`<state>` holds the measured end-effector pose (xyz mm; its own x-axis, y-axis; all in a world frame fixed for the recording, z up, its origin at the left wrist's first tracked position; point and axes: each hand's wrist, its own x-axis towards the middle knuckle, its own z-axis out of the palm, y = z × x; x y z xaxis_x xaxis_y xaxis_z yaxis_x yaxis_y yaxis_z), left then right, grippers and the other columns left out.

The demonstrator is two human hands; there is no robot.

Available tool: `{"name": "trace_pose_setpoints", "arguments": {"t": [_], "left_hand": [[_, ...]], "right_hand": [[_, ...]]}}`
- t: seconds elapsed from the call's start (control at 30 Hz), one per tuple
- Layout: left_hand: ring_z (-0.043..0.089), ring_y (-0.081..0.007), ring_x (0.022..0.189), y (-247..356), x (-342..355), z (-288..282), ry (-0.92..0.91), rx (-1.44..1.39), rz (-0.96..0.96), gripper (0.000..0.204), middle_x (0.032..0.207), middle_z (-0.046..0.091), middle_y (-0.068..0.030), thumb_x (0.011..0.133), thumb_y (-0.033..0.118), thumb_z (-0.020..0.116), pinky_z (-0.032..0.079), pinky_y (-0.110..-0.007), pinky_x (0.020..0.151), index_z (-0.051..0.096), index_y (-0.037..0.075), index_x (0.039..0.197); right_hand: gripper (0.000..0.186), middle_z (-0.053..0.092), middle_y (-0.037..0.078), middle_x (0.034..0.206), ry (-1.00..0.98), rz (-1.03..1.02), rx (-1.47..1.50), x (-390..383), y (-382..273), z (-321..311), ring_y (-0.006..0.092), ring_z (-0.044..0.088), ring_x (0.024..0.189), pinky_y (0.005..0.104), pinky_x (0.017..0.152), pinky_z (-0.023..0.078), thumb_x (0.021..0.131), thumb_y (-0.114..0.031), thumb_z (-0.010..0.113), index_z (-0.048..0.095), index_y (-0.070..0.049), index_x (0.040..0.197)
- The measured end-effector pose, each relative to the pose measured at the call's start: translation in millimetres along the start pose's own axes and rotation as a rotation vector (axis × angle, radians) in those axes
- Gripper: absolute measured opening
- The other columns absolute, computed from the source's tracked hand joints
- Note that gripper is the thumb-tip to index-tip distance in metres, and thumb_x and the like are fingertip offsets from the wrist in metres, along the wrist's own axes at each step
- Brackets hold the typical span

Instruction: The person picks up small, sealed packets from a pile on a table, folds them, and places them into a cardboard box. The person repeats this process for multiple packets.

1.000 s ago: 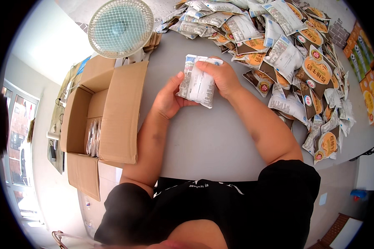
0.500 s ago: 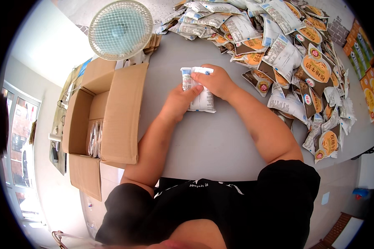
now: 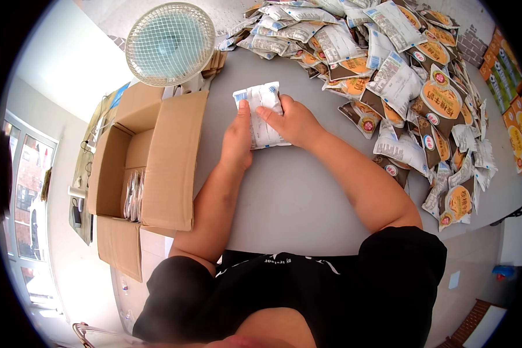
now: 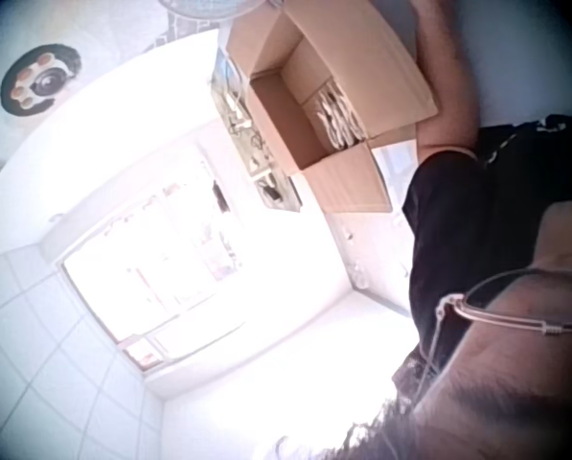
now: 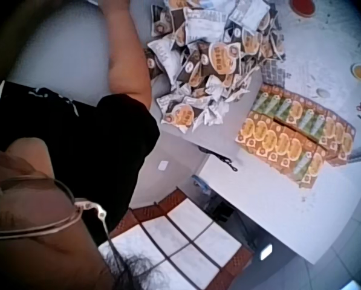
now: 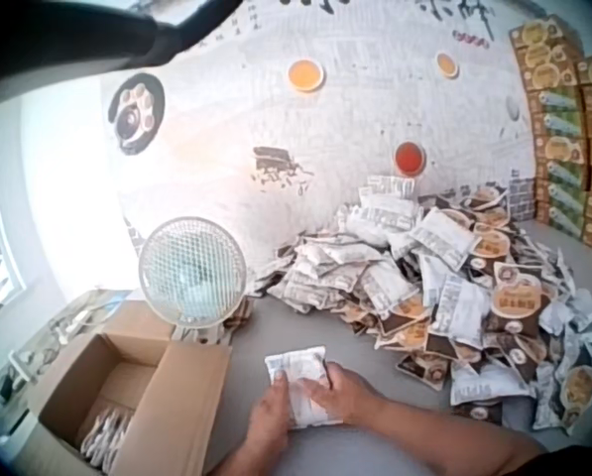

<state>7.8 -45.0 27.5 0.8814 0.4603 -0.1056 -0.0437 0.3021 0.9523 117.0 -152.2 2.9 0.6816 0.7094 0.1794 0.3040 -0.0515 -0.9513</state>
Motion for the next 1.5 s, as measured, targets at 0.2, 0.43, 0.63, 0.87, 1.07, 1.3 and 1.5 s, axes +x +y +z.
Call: {"name": "trace_pose_setpoints", "arguments": {"t": [0.2,0.43,0.63,0.87,1.07,1.3,1.5], "left_hand": [[0.061,-0.0208,0.101,-8.4,4.5,-0.8,0.078,0.104,0.008,0.057,0.115,0.06,-0.0135,0.102,0.046,0.038,0.048,-0.033,0.089,0.052,-0.005,0.124],[0.061,-0.0199,0.103,-8.9,3.9,-1.6,-0.048,0.0,0.034,0.05,0.115,0.061,-0.0111,0.099,0.041,0.047,0.048,-0.032,0.089,0.051,-0.002,0.125],[0.06,-0.0206,0.106,-1.3,1.5,-7.0,-0.243,0.101,-0.027,0.044,0.117,0.061,-0.0104,0.092,0.023,0.063,0.048,-0.034,0.091,0.05,0.0,0.127],[0.061,-0.0205,0.102,-7.7,4.0,-4.2,-0.288,0.111,-0.094,0.042,0.114,0.062,-0.0106,0.09,0.016,0.063,0.049,-0.034,0.089,0.05,-0.001,0.126],[0.063,-0.0192,0.098,-2.5,-1.5,4.2,-0.194,0.076,-0.08,0.035,0.11,0.064,-0.01,0.089,0.011,0.061,0.051,-0.033,0.085,0.054,0.0,0.122],[0.062,-0.0192,0.099,-5.2,1.8,-2.7,-0.267,0.083,-0.065,0.039,0.112,0.063,-0.0097,0.089,0.017,0.065,0.05,-0.033,0.086,0.054,0.001,0.123],[0.061,-0.0183,0.101,-1.4,0.8,-5.1,-0.279,0.053,-0.132,0.038,0.114,0.063,-0.009,0.091,0.016,0.063,0.05,-0.032,0.087,0.053,0.0,0.124]], "right_hand": [[0.037,0.068,0.013,0.098,-0.019,-0.146,0.032,-9.0,-16.4,1.2,0.02,0.065,0.086,0.0334,0.076,0.051,0.094,-0.031,0.057,0.059,0.001,0.111],[0.039,0.066,0.008,0.1,-0.025,-0.019,0.301,-2.6,-3.7,0.2,0.014,0.064,0.087,0.0304,0.075,0.051,0.094,-0.034,0.058,0.059,0.0,0.113],[0.043,0.065,0.009,0.103,-0.129,0.262,0.518,7.0,-7.7,-22.7,0.0147,0.064,0.086,0.0293,0.074,0.053,0.092,-0.035,0.061,0.057,0.001,0.115],[0.036,0.066,0.009,0.104,-0.159,0.136,0.399,6.9,6.0,-13.7,0.0137,0.063,0.088,0.029,0.075,0.053,0.093,-0.028,0.061,0.059,0.0,0.114],[0.034,0.066,0.008,0.104,-0.103,0.118,0.437,5.2,0.1,-13.9,0.0132,0.063,0.09,0.0287,0.077,0.052,0.093,-0.027,0.06,0.06,-0.001,0.114],[0.041,0.066,0.008,0.105,-0.114,0.19,0.551,4.8,-2.4,-15.5,0.0139,0.063,0.091,0.0287,0.078,0.052,0.095,-0.036,0.058,0.06,-0.001,0.114],[0.042,0.066,0.008,0.106,-0.111,0.189,0.545,2.1,-7.8,-17.3,0.0148,0.063,0.093,0.0289,0.079,0.052,0.095,-0.037,0.057,0.06,-0.001,0.116]]}}
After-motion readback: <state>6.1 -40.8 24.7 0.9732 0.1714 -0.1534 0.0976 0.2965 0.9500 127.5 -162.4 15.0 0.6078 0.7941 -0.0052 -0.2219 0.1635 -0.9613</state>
